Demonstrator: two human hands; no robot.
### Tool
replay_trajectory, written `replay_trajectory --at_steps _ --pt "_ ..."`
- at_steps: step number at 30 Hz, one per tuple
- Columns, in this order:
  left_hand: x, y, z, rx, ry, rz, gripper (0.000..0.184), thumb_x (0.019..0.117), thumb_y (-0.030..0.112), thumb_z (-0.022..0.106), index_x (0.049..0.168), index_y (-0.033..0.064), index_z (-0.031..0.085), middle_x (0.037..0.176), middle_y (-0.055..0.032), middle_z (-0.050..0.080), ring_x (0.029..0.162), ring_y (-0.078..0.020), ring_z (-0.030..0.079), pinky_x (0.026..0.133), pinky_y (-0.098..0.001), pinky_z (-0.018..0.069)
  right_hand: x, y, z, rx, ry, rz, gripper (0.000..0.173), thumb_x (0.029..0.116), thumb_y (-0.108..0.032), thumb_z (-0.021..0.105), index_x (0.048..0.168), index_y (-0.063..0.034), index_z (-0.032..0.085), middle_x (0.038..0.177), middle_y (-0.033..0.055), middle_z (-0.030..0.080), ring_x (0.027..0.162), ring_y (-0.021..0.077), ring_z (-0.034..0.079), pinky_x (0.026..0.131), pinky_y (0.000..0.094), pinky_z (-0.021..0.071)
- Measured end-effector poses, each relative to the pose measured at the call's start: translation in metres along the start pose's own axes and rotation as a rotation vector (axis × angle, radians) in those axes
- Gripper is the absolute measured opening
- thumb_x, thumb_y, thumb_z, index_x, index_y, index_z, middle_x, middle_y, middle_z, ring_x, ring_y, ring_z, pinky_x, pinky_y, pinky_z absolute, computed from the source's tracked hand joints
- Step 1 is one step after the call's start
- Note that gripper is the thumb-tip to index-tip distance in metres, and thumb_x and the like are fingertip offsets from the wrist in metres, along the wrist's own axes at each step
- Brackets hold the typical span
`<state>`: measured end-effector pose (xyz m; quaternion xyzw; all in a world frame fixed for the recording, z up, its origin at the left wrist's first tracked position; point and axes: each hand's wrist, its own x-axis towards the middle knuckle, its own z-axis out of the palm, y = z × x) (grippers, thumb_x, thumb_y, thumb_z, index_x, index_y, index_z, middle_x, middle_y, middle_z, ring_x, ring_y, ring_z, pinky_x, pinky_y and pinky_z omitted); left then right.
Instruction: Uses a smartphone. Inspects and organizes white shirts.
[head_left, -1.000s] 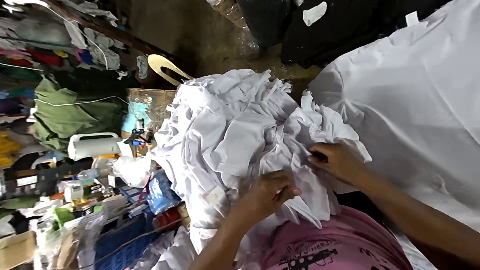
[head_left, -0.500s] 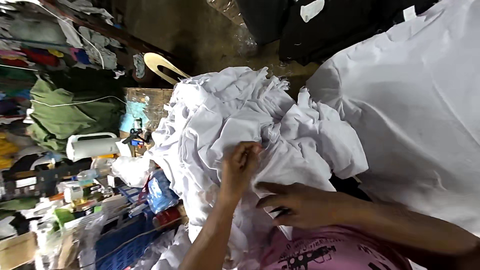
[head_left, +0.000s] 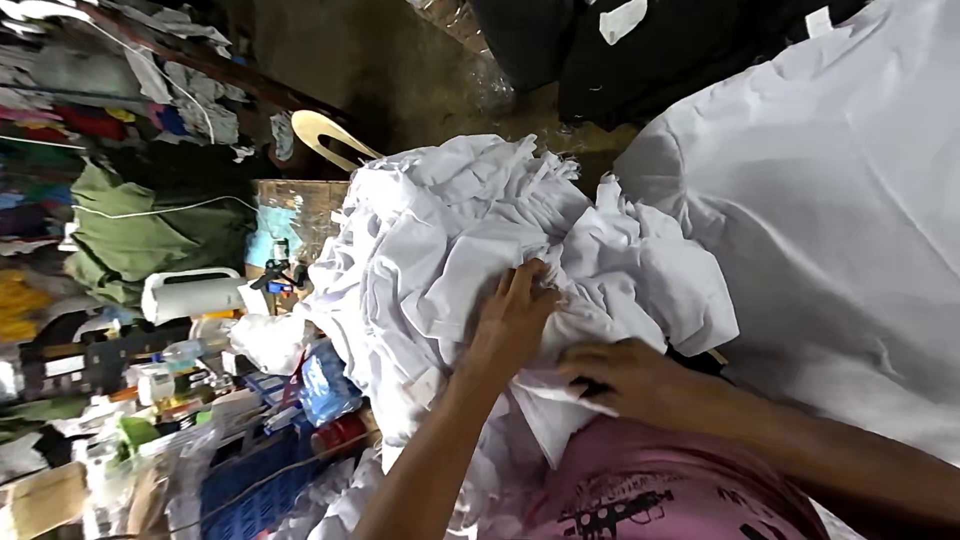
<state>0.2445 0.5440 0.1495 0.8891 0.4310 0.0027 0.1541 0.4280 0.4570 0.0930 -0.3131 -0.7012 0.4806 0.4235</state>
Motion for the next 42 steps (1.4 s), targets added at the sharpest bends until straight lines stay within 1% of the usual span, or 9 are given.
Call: replay_trajectory --at_steps 3,7,11,19,30,33,36,39,42 --pt "0.003 0.001 -0.003 -0.171 0.207 -0.095 0.010 0.0924 0.006 0.068 0.090 -0.0023 0.074 0.110 -0.0172 0.068 0.098 -0.0229 0.068 0.087 -0.0347 0.0573 0.003 0.014 -0.029 -0.072 0.059 0.192 0.029 0.0986 -0.026 0.065 0.111 -0.0007 0.071 0.099 0.0164 0.072 0.082 0.0285 0.071 0.073 0.0472 0.0585" --pt "0.004 0.004 -0.010 -0.318 0.310 -0.240 0.010 0.0903 0.007 0.072 0.088 -0.0025 0.070 0.104 -0.0103 0.067 0.088 -0.0059 0.065 0.077 -0.0191 0.0554 0.013 0.028 -0.038 -0.315 0.263 0.258 0.024 0.0921 -0.019 0.072 0.106 0.0002 0.071 0.096 0.0176 0.070 0.082 0.0332 0.071 0.069 0.0502 0.0590" --pt "0.001 0.012 -0.008 -0.329 0.363 -0.174 0.010 0.0883 0.011 0.075 0.087 0.0011 0.074 0.106 -0.0076 0.063 0.096 -0.0041 0.061 0.086 -0.0168 0.0526 0.029 0.023 -0.032 -0.372 0.195 0.283 0.040 0.0946 -0.032 0.071 0.116 0.0013 0.066 0.097 0.0202 0.069 0.085 0.0386 0.070 0.068 0.0543 0.0573" --pt "-0.011 0.021 0.001 -0.314 0.444 -0.176 0.011 0.0868 0.013 0.076 0.084 0.0024 0.077 0.101 -0.0096 0.062 0.094 -0.0033 0.059 0.085 -0.0130 0.0496 0.038 0.028 -0.015 -0.419 0.264 0.096 0.020 0.0996 -0.015 0.060 0.107 -0.0010 0.073 0.087 0.0156 0.070 0.078 0.0334 0.071 0.065 0.0455 0.0589" --pt "-0.014 0.034 0.002 -0.396 0.530 -0.165 0.008 0.0875 0.014 0.077 0.084 0.0071 0.077 0.102 -0.0072 0.060 0.097 -0.0028 0.058 0.087 -0.0141 0.0497 0.038 0.029 -0.018 -0.303 0.263 0.096 0.022 0.1009 -0.016 0.059 0.109 0.0002 0.071 0.093 0.0160 0.072 0.081 0.0308 0.073 0.069 0.0452 0.0603" --pt "-0.045 0.053 -0.012 -0.602 0.345 -0.098 0.011 0.0929 0.019 0.073 0.086 0.0106 0.072 0.100 -0.0004 0.065 0.098 0.0002 0.061 0.088 -0.0152 0.0516 0.024 0.028 -0.034 0.012 -0.045 0.458 0.049 0.0955 -0.037 0.070 0.120 0.0050 0.064 0.105 0.0215 0.069 0.094 0.0353 0.069 0.085 0.0549 0.0556" --pt "-0.079 0.085 -0.015 -1.051 -0.138 0.027 0.030 0.1010 0.026 0.063 0.083 0.0046 0.072 0.096 -0.0055 0.071 0.100 -0.0071 0.066 0.091 -0.0213 0.0530 0.025 0.020 -0.035 0.109 -0.446 0.580 0.045 0.0964 -0.036 0.069 0.098 0.0090 0.063 0.084 0.0245 0.063 0.082 0.0399 0.062 0.076 0.0599 0.0490" --pt "-0.100 0.099 0.014 -1.393 -0.336 0.034 0.052 0.1074 0.043 0.047 0.089 0.0003 0.071 0.099 -0.0088 0.071 0.102 -0.0114 0.064 0.095 -0.0266 0.0493 0.059 -0.003 -0.032 0.233 -0.614 0.363 0.038 0.1022 -0.027 0.062 0.088 0.0080 0.062 0.072 0.0161 0.056 0.066 0.0263 0.056 0.064 0.0451 0.0463" --pt "-0.114 0.103 0.033 -1.424 -0.173 -0.300 0.062 0.1019 0.057 0.050 0.126 0.0025 0.068 0.130 -0.0045 0.067 0.124 -0.0087 0.060 0.108 -0.0289 0.0470 0.128 -0.026 -0.033 0.633 -0.405 0.592 0.029 0.1051 -0.027 0.058 0.106 0.0026 0.060 0.071 0.0012 0.053 0.056 0.0038 0.048 0.053 0.0206 0.0436"
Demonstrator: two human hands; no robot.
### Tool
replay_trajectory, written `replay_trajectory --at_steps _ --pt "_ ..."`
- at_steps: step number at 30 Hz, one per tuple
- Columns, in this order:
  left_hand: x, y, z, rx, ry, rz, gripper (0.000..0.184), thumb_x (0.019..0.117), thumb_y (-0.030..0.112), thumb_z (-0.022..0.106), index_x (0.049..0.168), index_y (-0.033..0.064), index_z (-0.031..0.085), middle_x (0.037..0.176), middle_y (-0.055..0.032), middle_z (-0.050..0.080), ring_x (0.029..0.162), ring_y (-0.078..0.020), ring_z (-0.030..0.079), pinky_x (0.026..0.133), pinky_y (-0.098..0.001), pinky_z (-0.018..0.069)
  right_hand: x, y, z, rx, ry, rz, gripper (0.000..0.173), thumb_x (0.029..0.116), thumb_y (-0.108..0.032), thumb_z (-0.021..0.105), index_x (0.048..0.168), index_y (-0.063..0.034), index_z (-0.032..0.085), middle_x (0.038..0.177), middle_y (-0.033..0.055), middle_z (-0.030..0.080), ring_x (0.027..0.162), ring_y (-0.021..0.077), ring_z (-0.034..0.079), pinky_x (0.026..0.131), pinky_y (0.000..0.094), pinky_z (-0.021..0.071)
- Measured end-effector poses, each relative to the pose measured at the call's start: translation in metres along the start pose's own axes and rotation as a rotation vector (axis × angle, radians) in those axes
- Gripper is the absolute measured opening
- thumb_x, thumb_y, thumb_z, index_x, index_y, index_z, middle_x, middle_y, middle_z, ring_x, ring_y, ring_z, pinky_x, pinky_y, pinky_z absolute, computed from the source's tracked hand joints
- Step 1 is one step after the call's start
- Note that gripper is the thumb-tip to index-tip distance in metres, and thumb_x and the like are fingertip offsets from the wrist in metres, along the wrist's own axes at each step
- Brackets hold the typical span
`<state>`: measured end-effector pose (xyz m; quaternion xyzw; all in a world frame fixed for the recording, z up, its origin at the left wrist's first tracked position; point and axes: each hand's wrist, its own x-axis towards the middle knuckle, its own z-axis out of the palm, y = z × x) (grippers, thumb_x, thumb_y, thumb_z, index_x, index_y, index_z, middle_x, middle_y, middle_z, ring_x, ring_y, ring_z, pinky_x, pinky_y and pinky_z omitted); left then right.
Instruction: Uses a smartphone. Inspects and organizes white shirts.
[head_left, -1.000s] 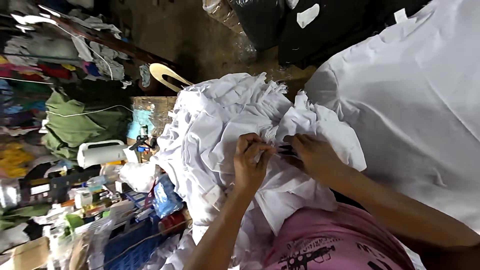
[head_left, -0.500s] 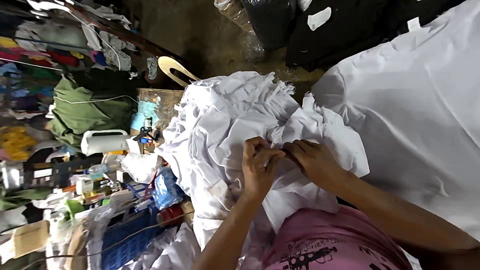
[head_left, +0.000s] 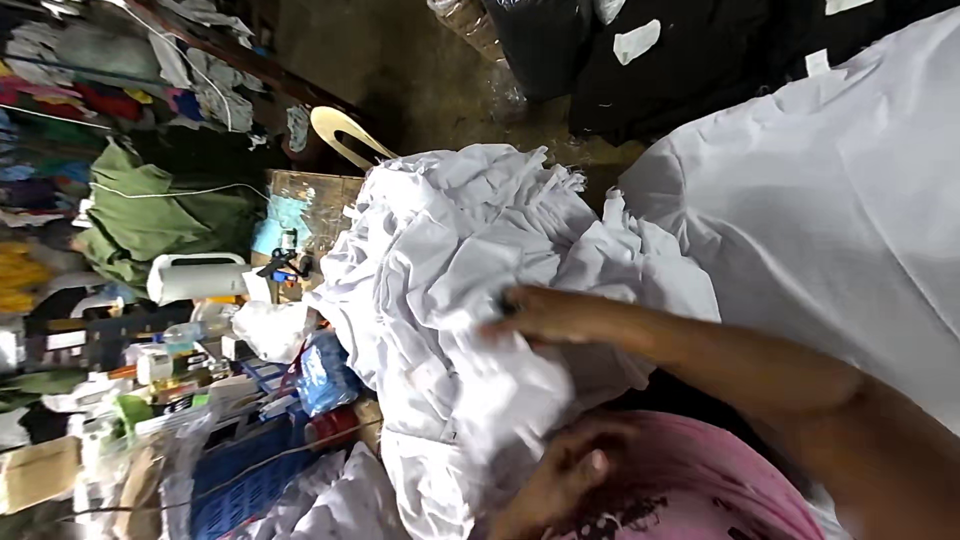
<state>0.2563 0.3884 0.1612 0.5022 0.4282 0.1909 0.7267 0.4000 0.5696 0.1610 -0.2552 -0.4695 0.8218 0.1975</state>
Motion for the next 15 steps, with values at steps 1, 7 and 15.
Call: replay_trajectory --at_steps 1,7,15 --pt "-0.002 -0.002 0.001 0.120 0.104 -0.030 0.069 0.1020 0.055 0.052 0.138 -0.0027 0.058 0.144 -0.0109 0.059 0.135 -0.0134 0.053 0.115 -0.0315 0.0418 0.021 -0.017 -0.004 0.197 0.115 0.023 0.026 0.1071 -0.026 0.054 0.104 -0.0010 0.058 0.065 -0.0022 0.050 0.050 0.0010 0.045 0.048 0.0171 0.0403" --pt "-0.014 0.030 -0.051 1.019 0.961 -0.186 0.061 0.0917 0.012 0.072 0.136 -0.0206 0.047 0.131 -0.0346 0.059 0.124 -0.0347 0.059 0.109 -0.0415 0.0455 0.120 -0.032 -0.057 0.559 0.285 -0.224 0.036 0.1117 -0.031 0.036 0.128 -0.0092 0.060 0.095 -0.0023 0.069 0.049 -0.0021 0.041 0.043 0.0151 0.0330" --pt "-0.076 0.076 -0.267 1.221 1.029 -0.687 0.071 0.1051 0.045 0.052 0.148 -0.0105 0.042 0.151 -0.0377 0.040 0.144 -0.0520 0.036 0.119 -0.0650 0.0258 -0.006 0.028 -0.135 0.039 0.682 -0.205 0.032 0.1112 -0.030 0.040 0.123 -0.0101 0.061 0.108 0.0002 0.072 0.066 0.0018 0.058 0.050 0.0184 0.0393"
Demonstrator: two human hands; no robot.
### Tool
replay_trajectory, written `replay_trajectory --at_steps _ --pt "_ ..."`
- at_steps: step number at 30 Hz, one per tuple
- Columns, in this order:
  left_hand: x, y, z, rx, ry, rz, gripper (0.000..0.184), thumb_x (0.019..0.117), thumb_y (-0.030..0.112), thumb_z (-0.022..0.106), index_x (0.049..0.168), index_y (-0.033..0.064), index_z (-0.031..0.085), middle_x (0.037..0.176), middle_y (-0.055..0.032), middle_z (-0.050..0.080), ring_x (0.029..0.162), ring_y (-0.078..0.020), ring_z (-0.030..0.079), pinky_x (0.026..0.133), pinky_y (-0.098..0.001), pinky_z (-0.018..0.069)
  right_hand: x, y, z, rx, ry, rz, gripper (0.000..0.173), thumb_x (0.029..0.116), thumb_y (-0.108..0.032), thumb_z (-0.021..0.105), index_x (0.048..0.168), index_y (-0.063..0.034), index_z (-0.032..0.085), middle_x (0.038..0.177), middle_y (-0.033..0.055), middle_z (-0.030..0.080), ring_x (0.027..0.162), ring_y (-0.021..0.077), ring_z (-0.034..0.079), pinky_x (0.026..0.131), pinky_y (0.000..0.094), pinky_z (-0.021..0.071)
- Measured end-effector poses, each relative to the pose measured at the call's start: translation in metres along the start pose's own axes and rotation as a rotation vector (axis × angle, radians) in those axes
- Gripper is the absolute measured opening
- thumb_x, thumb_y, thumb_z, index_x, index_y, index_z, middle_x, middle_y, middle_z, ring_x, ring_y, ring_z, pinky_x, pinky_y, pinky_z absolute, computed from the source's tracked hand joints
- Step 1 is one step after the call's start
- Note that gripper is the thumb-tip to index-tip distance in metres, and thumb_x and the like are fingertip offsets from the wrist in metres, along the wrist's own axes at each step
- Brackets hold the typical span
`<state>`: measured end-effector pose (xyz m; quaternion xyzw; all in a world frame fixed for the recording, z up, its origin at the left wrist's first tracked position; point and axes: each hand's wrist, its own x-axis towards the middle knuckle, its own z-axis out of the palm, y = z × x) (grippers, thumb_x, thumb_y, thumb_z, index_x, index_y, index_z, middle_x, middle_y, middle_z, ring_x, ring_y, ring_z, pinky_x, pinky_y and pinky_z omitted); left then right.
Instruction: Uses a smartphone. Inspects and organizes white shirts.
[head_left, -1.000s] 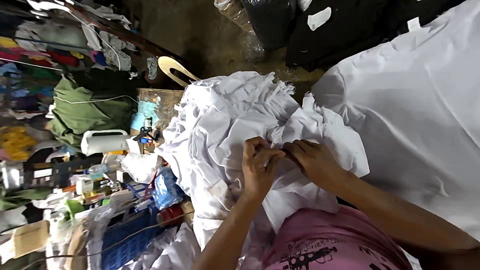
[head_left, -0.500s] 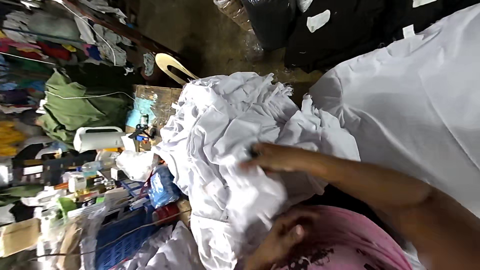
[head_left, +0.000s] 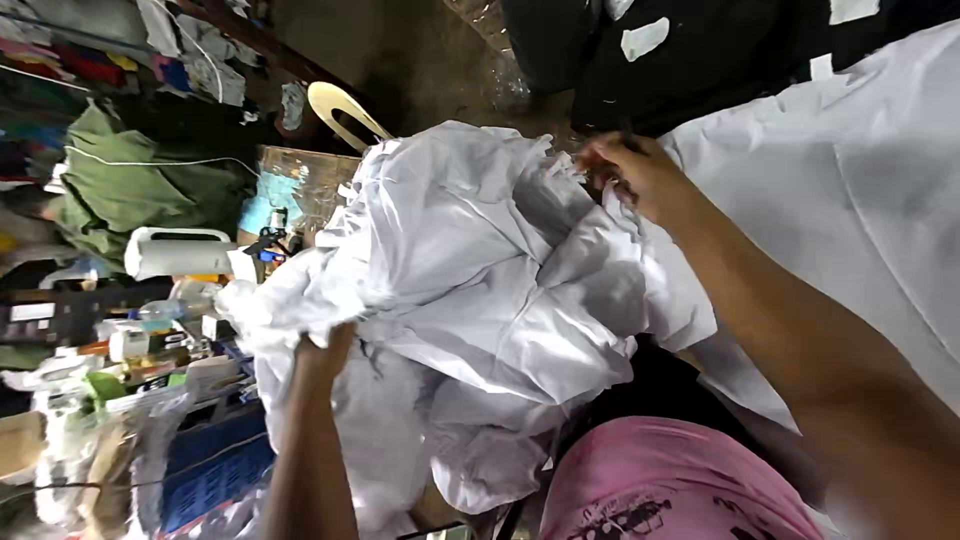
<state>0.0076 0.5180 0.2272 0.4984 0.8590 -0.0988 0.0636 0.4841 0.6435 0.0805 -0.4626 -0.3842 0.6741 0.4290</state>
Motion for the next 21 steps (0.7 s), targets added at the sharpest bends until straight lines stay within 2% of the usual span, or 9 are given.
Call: replay_trajectory --at_steps 3,6,10,12,14,16,17,19,21 --pt "0.056 0.001 -0.023 0.047 0.053 0.059 0.076 0.1027 0.041 0.059 0.155 -0.0072 0.032 0.162 -0.0358 0.023 0.151 -0.0549 0.018 0.116 -0.0767 0.0111 -0.069 0.045 -0.032 -0.297 0.181 -0.043 0.032 0.1094 -0.023 0.046 0.124 0.0022 0.059 0.108 0.0153 0.069 0.087 0.0197 0.066 0.077 0.0397 0.0549" --pt "0.048 0.051 -0.030 0.010 0.172 0.064 0.046 0.1002 0.014 0.060 0.137 -0.0128 0.053 0.148 -0.0395 0.042 0.142 -0.0545 0.037 0.115 -0.0700 0.0257 -0.139 0.093 -0.012 -0.375 0.230 -0.070 0.028 0.1037 -0.017 0.058 0.118 0.0069 0.062 0.096 0.0204 0.067 0.077 0.0262 0.065 0.073 0.0453 0.0562" --pt "-0.021 0.115 -0.005 -0.291 0.443 0.351 0.056 0.0989 0.015 0.059 0.144 -0.0156 0.042 0.148 -0.0420 0.038 0.139 -0.0535 0.039 0.116 -0.0575 0.0335 -0.189 0.101 0.052 -0.447 -0.167 0.002 0.052 0.0982 -0.029 0.067 0.136 0.0058 0.058 0.121 0.0262 0.067 0.104 0.0378 0.069 0.094 0.0540 0.0536" --pt "-0.069 0.129 0.017 -0.372 0.221 0.653 0.048 0.0995 0.015 0.060 0.135 -0.0160 0.052 0.137 -0.0358 0.054 0.126 -0.0426 0.057 0.105 -0.0508 0.0479 -0.204 0.083 0.084 -0.366 -0.273 -0.126 0.033 0.0956 -0.014 0.067 0.120 0.0087 0.065 0.106 0.0254 0.071 0.096 0.0376 0.071 0.088 0.0537 0.0559" --pt "-0.110 0.133 0.028 -0.529 -0.350 0.923 0.052 0.1002 0.036 0.059 0.132 -0.0056 0.061 0.135 -0.0159 0.064 0.127 -0.0203 0.060 0.107 -0.0382 0.0498 -0.209 0.066 0.105 -0.148 -0.331 -0.325 0.027 0.0923 -0.005 0.067 0.115 0.0093 0.065 0.099 0.0214 0.071 0.087 0.0276 0.071 0.081 0.0416 0.0579" --pt "-0.137 0.133 0.032 -0.688 -0.824 0.924 0.079 0.0831 0.062 0.073 0.143 0.0123 0.056 0.140 0.0090 0.062 0.129 -0.0007 0.055 0.109 -0.0265 0.0474 -0.199 0.055 0.116 0.067 -0.387 -0.446 0.032 0.0946 -0.002 0.063 0.124 0.0092 0.062 0.110 0.0187 0.071 0.088 0.0136 0.067 0.080 0.0253 0.0554" --pt "-0.149 0.130 0.036 -0.771 -0.864 0.827 0.076 0.0753 0.052 0.083 0.137 0.0157 0.058 0.130 0.0150 0.067 0.120 0.0039 0.060 0.103 -0.0231 0.0516 -0.192 0.050 0.118 0.110 -0.443 -0.457 0.037 0.0962 -0.002 0.061 0.131 0.0090 0.059 0.120 0.0195 0.070 0.096 0.0127 0.068 0.085 0.0241 0.0544" --pt "-0.159 0.125 0.042 -0.749 -0.642 0.707 0.052 0.0774 0.016 0.083 0.122 -0.0001 0.062 0.110 0.0060 0.072 0.103 0.0030 0.067 0.093 -0.0217 0.0564 -0.183 0.044 0.119 0.079 -0.541 -0.461 0.043 0.0982 -0.005 0.060 0.139 0.0070 0.056 0.134 0.0210 0.064 0.111 0.0179 0.067 0.096 0.0290 0.0529" --pt "-0.145 0.118 0.031 -0.639 -0.311 0.611 0.039 0.0825 0.002 0.074 0.119 -0.0100 0.063 0.109 -0.0057 0.072 0.100 -0.0011 0.067 0.092 -0.0234 0.0562 -0.184 0.045 0.120 0.022 -0.488 -0.496 0.041 0.0976 -0.005 0.061 0.136 0.0072 0.058 0.135 0.0230 0.062 0.107 0.0202 0.067 0.091 0.0295 0.0536"
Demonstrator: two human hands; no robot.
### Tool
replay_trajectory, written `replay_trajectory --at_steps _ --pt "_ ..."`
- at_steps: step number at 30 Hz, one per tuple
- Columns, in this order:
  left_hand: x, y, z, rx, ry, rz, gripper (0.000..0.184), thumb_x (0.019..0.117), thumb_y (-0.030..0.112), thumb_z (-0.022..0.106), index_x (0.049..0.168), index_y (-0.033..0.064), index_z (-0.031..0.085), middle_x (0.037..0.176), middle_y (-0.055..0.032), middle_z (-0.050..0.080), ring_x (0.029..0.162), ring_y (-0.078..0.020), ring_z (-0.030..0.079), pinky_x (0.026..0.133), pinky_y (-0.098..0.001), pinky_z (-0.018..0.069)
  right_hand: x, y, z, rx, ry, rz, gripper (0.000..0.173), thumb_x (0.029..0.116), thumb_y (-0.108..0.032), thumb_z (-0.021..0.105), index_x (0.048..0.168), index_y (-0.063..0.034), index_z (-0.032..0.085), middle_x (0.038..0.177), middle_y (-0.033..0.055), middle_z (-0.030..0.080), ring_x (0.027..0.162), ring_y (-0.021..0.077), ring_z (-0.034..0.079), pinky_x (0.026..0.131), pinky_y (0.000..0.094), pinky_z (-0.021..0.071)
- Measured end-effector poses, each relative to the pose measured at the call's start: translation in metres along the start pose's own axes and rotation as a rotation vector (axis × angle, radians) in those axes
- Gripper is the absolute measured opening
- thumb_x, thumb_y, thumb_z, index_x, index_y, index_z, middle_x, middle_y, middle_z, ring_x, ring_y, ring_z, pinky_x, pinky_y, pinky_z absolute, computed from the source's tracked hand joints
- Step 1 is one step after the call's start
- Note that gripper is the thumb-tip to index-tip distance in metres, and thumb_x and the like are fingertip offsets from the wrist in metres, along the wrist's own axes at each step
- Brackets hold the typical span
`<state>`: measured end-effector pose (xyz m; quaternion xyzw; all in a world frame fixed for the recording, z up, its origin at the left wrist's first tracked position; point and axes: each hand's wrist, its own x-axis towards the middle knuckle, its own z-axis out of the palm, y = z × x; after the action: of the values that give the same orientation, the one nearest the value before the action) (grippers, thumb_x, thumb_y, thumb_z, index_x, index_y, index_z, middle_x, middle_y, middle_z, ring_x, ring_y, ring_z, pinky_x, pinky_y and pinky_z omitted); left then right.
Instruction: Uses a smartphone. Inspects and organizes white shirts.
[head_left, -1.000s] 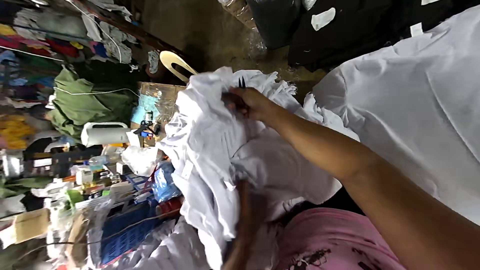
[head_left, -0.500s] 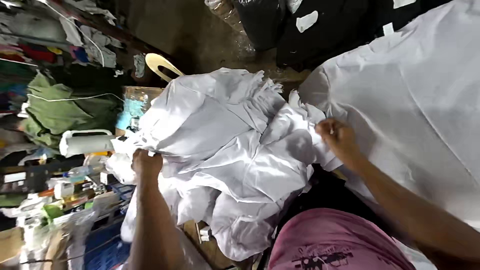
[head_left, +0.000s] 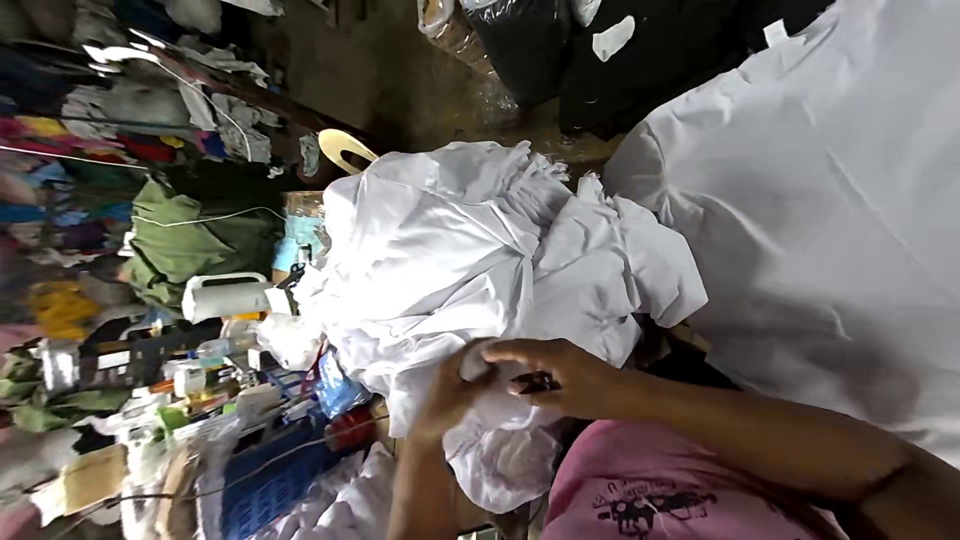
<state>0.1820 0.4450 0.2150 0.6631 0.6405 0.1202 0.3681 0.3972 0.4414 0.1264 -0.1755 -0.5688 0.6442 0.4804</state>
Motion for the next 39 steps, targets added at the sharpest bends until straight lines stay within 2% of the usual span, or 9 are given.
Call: replay_trajectory --at_steps 3,6,10,14,17,20,31,35,39 --pt "0.037 -0.018 -0.084 0.414 0.479 0.019 0.038 0.0949 0.003 0.063 0.128 -0.0132 0.059 0.124 -0.0259 0.066 0.114 -0.0277 0.066 0.099 -0.0437 0.0523 -0.010 0.008 0.000 -0.188 0.190 0.153 0.029 0.0958 -0.007 0.062 0.122 0.0039 0.067 0.120 0.0192 0.068 0.092 0.0186 0.067 0.080 0.0293 0.0562" --pt "0.059 -0.010 -0.148 0.625 0.754 -0.031 0.050 0.0971 0.003 0.054 0.144 -0.0118 0.045 0.146 -0.0380 0.045 0.137 -0.0515 0.044 0.113 -0.0611 0.0358 -0.010 0.016 -0.010 -0.371 0.113 0.459 0.031 0.0987 -0.014 0.062 0.124 0.0037 0.065 0.116 0.0213 0.068 0.101 0.0305 0.068 0.092 0.0446 0.0544" --pt "0.069 0.005 -0.098 0.568 0.446 0.231 0.033 0.0995 0.007 0.060 0.126 -0.0123 0.060 0.130 -0.0305 0.061 0.117 -0.0394 0.064 0.098 -0.0524 0.0529 -0.004 0.017 -0.023 -0.497 0.039 0.613 0.048 0.1016 -0.029 0.062 0.137 0.0026 0.056 0.127 0.0247 0.063 0.112 0.0391 0.065 0.098 0.0573 0.0494" --pt "0.085 -0.013 -0.016 0.670 0.169 0.229 0.033 0.0907 0.028 0.076 0.091 -0.0048 0.074 0.106 -0.0234 0.071 0.106 -0.0410 0.067 0.094 -0.0581 0.0522 0.006 0.018 -0.030 -0.529 0.099 0.545 0.053 0.1026 -0.038 0.061 0.136 0.0034 0.056 0.124 0.0246 0.064 0.107 0.0367 0.066 0.095 0.0536 0.0515" --pt "0.093 -0.035 0.006 0.712 0.270 0.289 0.030 0.0930 0.022 0.072 0.098 -0.0069 0.075 0.115 -0.0272 0.068 0.113 -0.0465 0.063 0.098 -0.0597 0.0496 0.018 0.020 -0.030 -0.525 0.141 0.511 0.050 0.1043 -0.033 0.058 0.137 0.0053 0.054 0.123 0.0251 0.063 0.106 0.0353 0.065 0.095 0.0498 0.0518" --pt "0.089 -0.044 0.002 0.518 0.353 0.364 0.014 0.0951 0.004 0.064 0.095 -0.0057 0.074 0.110 -0.0209 0.072 0.103 -0.0342 0.070 0.093 -0.0474 0.0562 0.034 0.026 -0.022 -0.519 0.181 0.482 0.044 0.1054 -0.026 0.057 0.137 0.0050 0.053 0.124 0.0237 0.063 0.103 0.0320 0.067 0.094 0.0456 0.0536" --pt "0.045 -0.037 -0.003 0.322 0.302 0.363 0.015 0.0948 0.002 0.057 0.091 -0.0051 0.070 0.085 -0.0124 0.069 0.079 -0.0143 0.067 0.077 -0.0251 0.0560 0.056 0.069 0.014 -1.013 0.300 -0.082 0.022 0.0997 -0.012 0.060 0.114 0.0002 0.072 0.096 0.0178 0.071 0.087 0.0346 0.072 0.076 0.0459 0.0600" --pt "0.041 -0.024 0.007 0.248 0.176 0.462 0.016 0.0951 0.003 0.055 0.089 -0.0047 0.068 0.086 -0.0107 0.069 0.081 -0.0099 0.066 0.078 -0.0210 0.0545 0.057 0.066 -0.003 -1.004 0.384 0.008 0.021 0.1003 -0.011 0.059 0.111 0.0011 0.073 0.093 0.0177 0.072 0.086 0.0348 0.072 0.075 0.0471 0.0599" --pt "0.034 -0.020 0.006 0.173 -0.161 0.503 0.020 0.0992 0.011 0.057 0.092 -0.0020 0.071 0.091 -0.0089 0.072 0.087 -0.0101 0.069 0.084 -0.0247 0.0573 0.019 0.043 -0.063 -0.866 0.579 0.308 0.040 0.0969 -0.021 0.070 0.128 0.0025 0.063 0.125 0.0248 0.064 0.102 0.0389 0.070 0.083 0.0552 0.0587"
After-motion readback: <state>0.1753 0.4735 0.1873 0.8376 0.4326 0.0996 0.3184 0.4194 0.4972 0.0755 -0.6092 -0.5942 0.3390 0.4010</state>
